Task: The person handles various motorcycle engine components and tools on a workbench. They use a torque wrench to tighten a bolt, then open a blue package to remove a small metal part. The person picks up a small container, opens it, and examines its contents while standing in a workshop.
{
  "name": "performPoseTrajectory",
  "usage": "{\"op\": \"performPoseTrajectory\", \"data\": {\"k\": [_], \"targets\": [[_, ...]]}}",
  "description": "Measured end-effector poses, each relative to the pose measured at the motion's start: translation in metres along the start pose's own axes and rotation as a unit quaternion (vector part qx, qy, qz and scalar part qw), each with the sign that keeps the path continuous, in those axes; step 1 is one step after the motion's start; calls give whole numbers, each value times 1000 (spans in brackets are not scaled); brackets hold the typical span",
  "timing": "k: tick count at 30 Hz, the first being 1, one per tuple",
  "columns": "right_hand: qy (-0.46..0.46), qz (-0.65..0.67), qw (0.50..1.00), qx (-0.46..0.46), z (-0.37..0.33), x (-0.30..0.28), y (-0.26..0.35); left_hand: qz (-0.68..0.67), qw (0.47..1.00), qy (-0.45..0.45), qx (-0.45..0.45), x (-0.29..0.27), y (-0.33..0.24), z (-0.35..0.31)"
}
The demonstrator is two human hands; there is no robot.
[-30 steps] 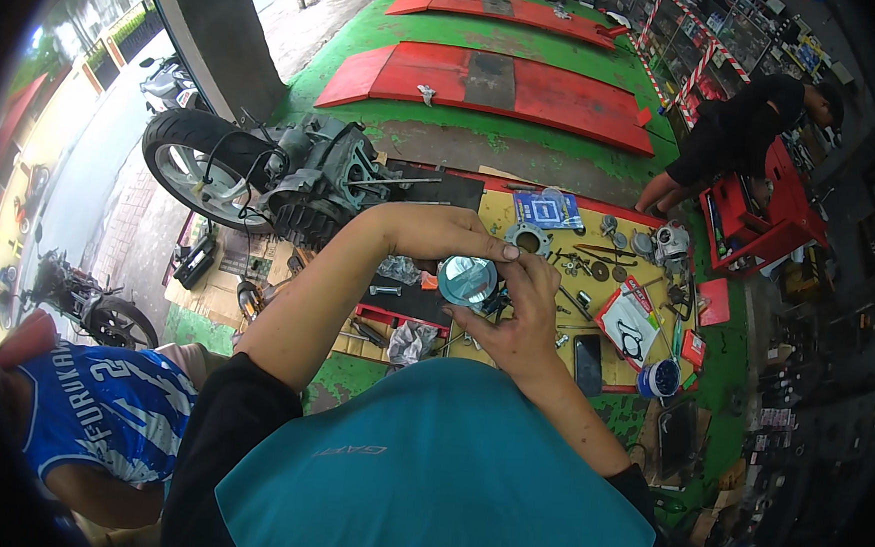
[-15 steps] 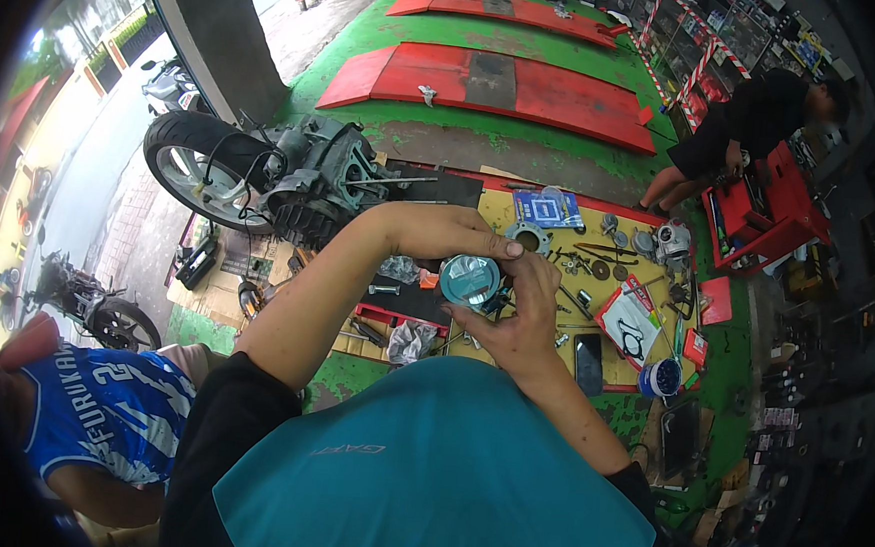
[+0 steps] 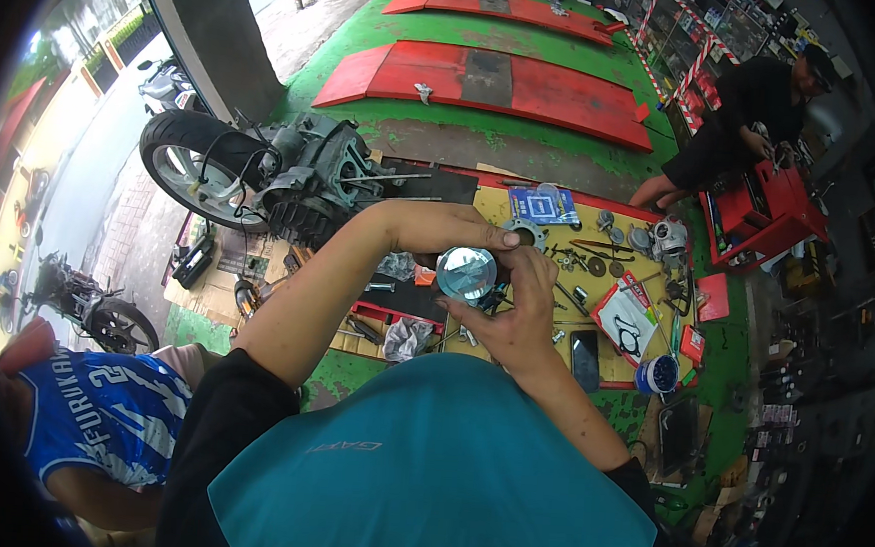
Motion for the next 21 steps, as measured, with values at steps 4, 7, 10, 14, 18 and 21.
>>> {"op": "performPoseTrajectory", "data": {"k": [4, 7, 10, 14, 18, 21], "targets": [[4, 14, 1000, 5, 1, 0, 0, -12, 999, 18, -46, 0, 7, 2], [-4, 10, 1000, 5, 0, -2, -1, -3, 999, 40, -32, 2, 0, 4], [4, 10, 1000, 8, 0, -3, -1, -7, 999, 29, -27, 1, -1, 3], [5, -1, 1000, 24, -3, -3, -1, -48, 999, -4, 7, -4, 23, 8], [-15, -16, 999, 33, -6, -9, -4, -124, 991, -33, 45, -5, 30, -2], [-36, -21, 997, 61, -6, -17, -13, -167, 980, -76, 79, 2, 45, -17]]}}
Point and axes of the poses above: each hand's wrist, its own z-axis towards the middle knuckle, its own x-axis out of the palm, y = z × x, the point moved 4 cm from there along z, towards the middle knuckle, and after that the axes turned 7 degrees about x, right-handed, at the moved point
